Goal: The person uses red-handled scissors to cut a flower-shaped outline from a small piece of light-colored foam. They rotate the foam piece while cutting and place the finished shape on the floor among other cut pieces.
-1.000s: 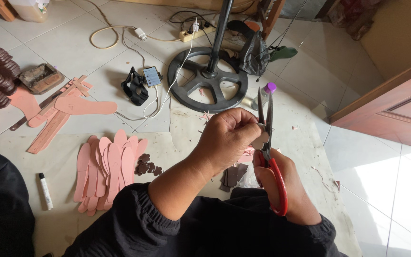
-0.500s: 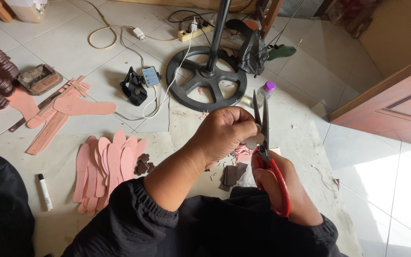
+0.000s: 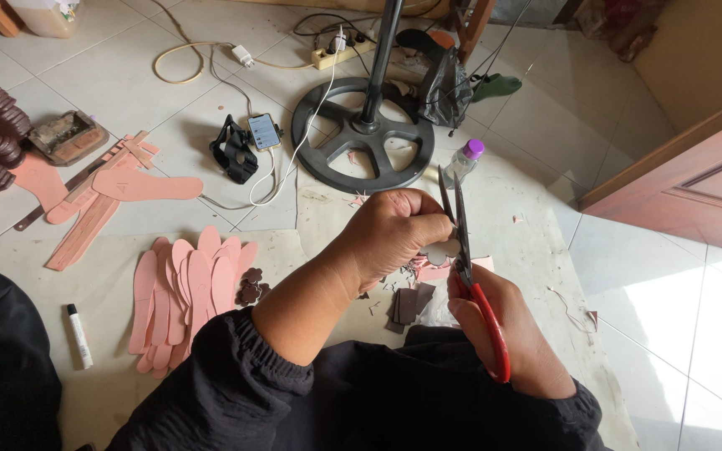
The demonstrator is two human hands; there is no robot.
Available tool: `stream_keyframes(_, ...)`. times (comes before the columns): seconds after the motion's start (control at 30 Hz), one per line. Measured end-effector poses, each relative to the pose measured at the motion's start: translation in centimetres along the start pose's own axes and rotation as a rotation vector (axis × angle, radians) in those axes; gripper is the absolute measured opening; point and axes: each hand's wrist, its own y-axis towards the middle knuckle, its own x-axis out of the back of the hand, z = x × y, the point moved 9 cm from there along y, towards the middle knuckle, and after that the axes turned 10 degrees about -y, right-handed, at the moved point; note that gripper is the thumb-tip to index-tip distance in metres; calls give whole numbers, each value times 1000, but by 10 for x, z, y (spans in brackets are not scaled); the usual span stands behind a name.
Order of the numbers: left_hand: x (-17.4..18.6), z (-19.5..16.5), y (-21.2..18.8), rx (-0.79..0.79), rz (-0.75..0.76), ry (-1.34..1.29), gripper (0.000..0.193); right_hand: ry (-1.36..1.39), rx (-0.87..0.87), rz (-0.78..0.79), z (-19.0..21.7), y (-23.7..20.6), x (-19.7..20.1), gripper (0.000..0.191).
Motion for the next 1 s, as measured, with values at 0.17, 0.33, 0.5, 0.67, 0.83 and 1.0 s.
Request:
stream_keyframes(0.17,2,4,3,8,4,-9,21,9,-20,-17,-3,0,-3,15)
stream_keyframes(0.33,3,5,5,20,16,-44,20,22,-58,-28,-7,1,-4,16)
stream_keyframes(0.5,9,7,8,1,-29,34,18,101,-165,-22,-21,2,-10,17)
stream_keyframes(0.67,14,14,19,-47,-39,-7,12,271,-172,-8,-31,12,-18,19)
stream_keyframes(0.83,28,20,31,-172,-83,202,14,686,-302,52,-49,28,-31,16)
stream_keyframes(1.0,46,26,41,-238,-114,301,16,480,-328,-12,-61,42,-22,24)
